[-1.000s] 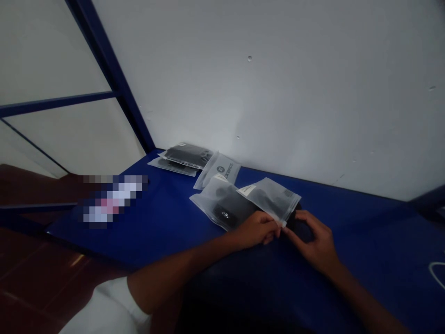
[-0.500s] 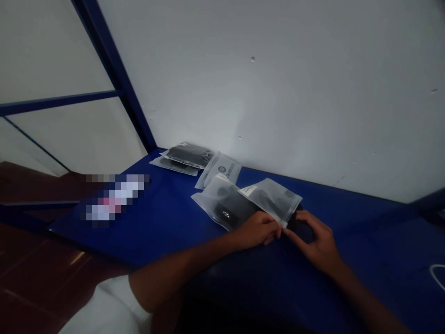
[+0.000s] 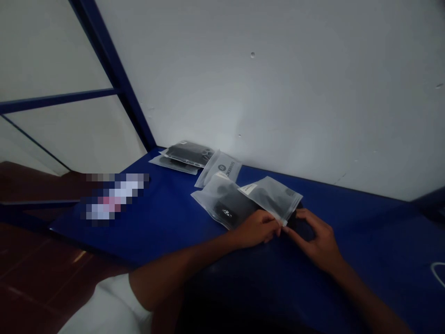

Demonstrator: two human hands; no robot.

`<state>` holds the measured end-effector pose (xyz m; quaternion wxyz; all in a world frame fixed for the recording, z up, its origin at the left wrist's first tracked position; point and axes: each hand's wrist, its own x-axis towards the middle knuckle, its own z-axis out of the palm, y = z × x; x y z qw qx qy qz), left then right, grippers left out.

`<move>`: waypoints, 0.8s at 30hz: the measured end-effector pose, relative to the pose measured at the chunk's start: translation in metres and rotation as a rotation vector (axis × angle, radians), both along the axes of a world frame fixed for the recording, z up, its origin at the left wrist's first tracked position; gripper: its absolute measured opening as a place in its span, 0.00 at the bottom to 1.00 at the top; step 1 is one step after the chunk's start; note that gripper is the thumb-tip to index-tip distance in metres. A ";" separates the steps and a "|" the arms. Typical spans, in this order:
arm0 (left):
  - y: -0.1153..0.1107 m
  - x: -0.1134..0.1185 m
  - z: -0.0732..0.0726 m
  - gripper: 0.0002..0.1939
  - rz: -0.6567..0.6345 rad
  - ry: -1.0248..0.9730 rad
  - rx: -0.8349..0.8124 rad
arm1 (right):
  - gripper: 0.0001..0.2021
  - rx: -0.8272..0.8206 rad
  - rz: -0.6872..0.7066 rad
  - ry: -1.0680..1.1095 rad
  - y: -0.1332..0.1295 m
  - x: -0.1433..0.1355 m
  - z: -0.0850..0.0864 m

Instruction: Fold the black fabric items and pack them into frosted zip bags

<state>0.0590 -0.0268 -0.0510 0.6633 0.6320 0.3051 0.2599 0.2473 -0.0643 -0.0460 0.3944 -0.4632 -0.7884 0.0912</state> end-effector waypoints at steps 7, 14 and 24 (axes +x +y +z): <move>-0.002 -0.002 0.001 0.14 0.002 0.053 0.047 | 0.05 -0.015 0.016 -0.034 0.001 0.002 0.002; -0.002 -0.002 0.000 0.15 0.006 0.078 0.061 | 0.05 -0.033 0.008 -0.042 0.001 0.002 0.003; -0.002 -0.002 0.000 0.15 0.000 0.069 0.062 | 0.05 -0.027 0.025 -0.043 0.001 0.002 0.002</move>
